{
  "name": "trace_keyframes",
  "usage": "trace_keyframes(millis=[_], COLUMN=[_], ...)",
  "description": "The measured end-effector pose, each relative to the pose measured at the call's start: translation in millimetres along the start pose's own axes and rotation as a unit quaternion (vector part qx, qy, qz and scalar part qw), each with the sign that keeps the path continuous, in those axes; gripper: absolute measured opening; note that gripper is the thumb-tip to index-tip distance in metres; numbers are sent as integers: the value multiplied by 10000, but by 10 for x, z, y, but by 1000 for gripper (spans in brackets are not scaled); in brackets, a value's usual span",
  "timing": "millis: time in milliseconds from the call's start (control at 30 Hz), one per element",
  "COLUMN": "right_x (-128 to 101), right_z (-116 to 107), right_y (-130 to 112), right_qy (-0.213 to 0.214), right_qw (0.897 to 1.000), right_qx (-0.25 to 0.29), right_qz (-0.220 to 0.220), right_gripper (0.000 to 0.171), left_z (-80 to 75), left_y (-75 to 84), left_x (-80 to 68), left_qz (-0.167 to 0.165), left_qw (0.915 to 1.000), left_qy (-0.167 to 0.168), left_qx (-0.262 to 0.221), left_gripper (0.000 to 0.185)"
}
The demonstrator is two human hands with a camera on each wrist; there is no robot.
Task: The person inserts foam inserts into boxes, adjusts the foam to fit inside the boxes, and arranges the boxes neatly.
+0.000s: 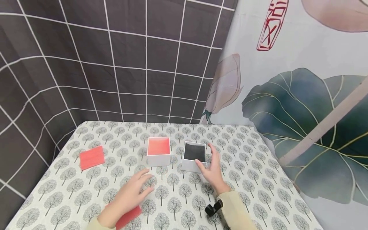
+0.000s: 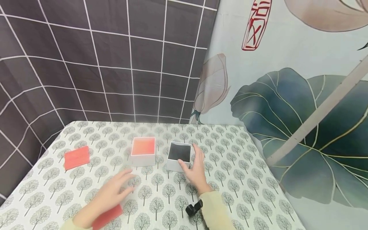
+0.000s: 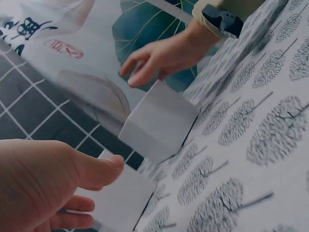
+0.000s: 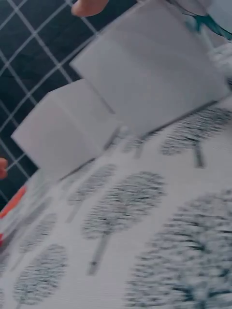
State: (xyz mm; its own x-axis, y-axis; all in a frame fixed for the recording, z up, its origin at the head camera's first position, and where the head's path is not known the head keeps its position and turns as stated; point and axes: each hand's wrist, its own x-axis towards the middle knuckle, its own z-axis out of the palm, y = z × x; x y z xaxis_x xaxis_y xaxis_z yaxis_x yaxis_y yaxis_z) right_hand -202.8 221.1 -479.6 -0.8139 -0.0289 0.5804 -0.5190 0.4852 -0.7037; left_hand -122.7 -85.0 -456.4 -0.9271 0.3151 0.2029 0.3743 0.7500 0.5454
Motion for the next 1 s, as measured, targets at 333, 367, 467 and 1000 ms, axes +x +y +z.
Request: trace_keyframes(millis=[333,367,467,1000], right_x=[220,223,225,136], right_z=[273,325,470,1116], right_y=[-897,-918,-963,-379], right_qy=[-458,-548,-945,-1776], right_qw=[9936,9932,9906,9657], right_qx=[460,537,818,1267], right_qz=[-924,-877,-563,1407], right_gripper=[85,85,88,113], left_z=[-18,-20,-18,-44], left_y=[-203,-214,-253,-288], left_x=[-468,-502,-583,-712], left_qz=[-700,-785,-933,-1366], left_qw=[9958,9950,9932,9878], left_qy=[-159,-187,-263,-487], left_qx=[563,596,645,562], left_gripper=[98,100,109,128])
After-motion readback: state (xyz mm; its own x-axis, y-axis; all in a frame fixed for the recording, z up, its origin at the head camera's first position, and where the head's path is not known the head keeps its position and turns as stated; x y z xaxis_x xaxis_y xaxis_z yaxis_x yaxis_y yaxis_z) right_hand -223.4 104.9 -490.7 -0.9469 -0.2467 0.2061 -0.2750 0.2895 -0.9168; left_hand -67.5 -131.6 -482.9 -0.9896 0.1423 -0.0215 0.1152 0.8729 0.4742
